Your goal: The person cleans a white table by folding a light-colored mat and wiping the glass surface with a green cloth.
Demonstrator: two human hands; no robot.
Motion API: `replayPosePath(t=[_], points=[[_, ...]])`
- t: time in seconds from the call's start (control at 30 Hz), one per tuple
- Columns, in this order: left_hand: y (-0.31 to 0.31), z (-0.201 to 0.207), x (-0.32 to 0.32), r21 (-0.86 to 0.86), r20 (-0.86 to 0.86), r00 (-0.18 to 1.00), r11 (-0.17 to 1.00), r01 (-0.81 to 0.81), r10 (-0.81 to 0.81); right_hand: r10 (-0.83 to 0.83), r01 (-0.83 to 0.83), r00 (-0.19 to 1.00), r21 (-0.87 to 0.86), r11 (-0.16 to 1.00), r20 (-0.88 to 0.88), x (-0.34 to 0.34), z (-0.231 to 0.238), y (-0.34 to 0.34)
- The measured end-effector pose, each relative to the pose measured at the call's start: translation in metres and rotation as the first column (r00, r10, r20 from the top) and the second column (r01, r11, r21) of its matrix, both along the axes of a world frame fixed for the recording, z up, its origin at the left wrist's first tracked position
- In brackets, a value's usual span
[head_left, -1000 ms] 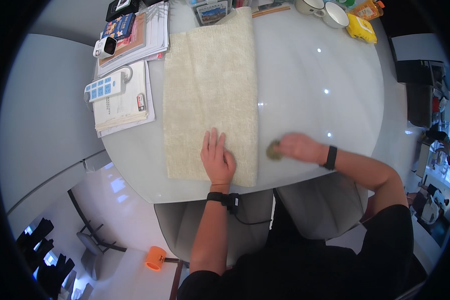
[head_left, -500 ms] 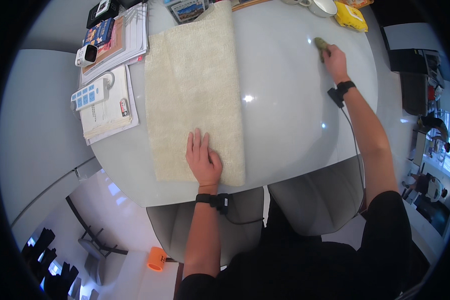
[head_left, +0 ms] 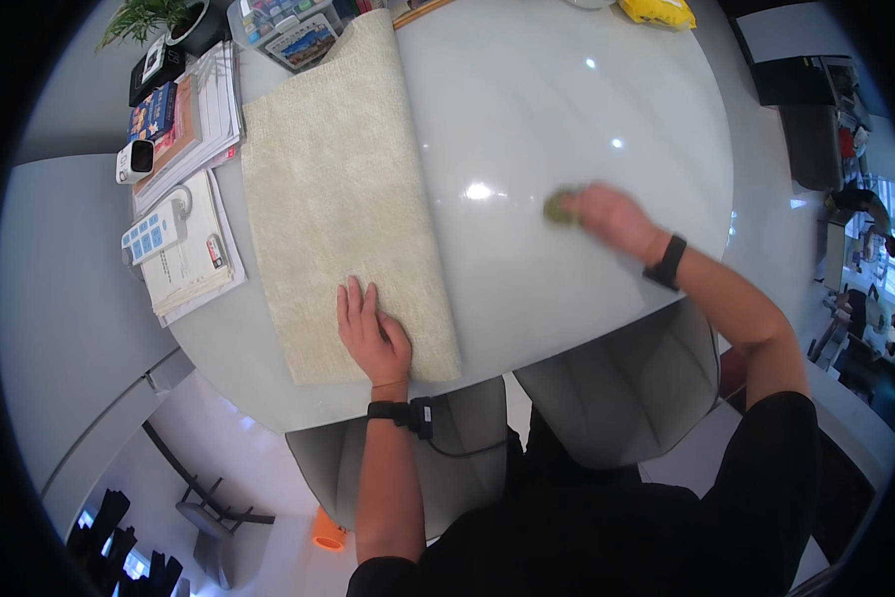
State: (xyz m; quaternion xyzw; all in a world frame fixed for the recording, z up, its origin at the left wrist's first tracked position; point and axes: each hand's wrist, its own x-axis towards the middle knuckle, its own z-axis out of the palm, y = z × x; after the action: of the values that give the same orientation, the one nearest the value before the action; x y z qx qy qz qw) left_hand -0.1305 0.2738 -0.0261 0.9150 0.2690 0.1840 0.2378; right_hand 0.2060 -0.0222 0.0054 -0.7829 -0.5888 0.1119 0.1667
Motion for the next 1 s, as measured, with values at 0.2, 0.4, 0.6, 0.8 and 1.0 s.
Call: replayPosePath(t=[0.2,0.4,0.6,0.8,1.0], points=[[0.0,-0.003,0.007,0.02,0.03,0.999,0.999,0.03,-0.03,-0.839,0.805,0.507,0.238,0.543,0.198,0.196,-0.03,-0.058],[0.001,-0.005,0.001,0.041,0.012,1.0,0.999,0.026,-0.027,-0.735,0.728,0.632,0.135,0.672,0.245,0.14,-0.032,-0.035],[-0.001,-0.005,0.003,0.037,0.016,0.999,0.999,0.031,-0.031,-0.077,0.091,0.984,0.075,0.993,-0.163,-0.107,0.001,-0.038],[0.003,-0.003,0.0,0.056,0.015,0.999,0.998,0.03,-0.031,-0.021,0.026,0.988,0.035,0.999,-0.155,-0.123,0.008,-0.089],[-0.001,-0.007,0.005,0.052,0.035,0.999,0.998,0.04,-0.042,-0.85,0.845,0.522,0.095,0.527,0.069,0.055,-0.011,-0.157]])
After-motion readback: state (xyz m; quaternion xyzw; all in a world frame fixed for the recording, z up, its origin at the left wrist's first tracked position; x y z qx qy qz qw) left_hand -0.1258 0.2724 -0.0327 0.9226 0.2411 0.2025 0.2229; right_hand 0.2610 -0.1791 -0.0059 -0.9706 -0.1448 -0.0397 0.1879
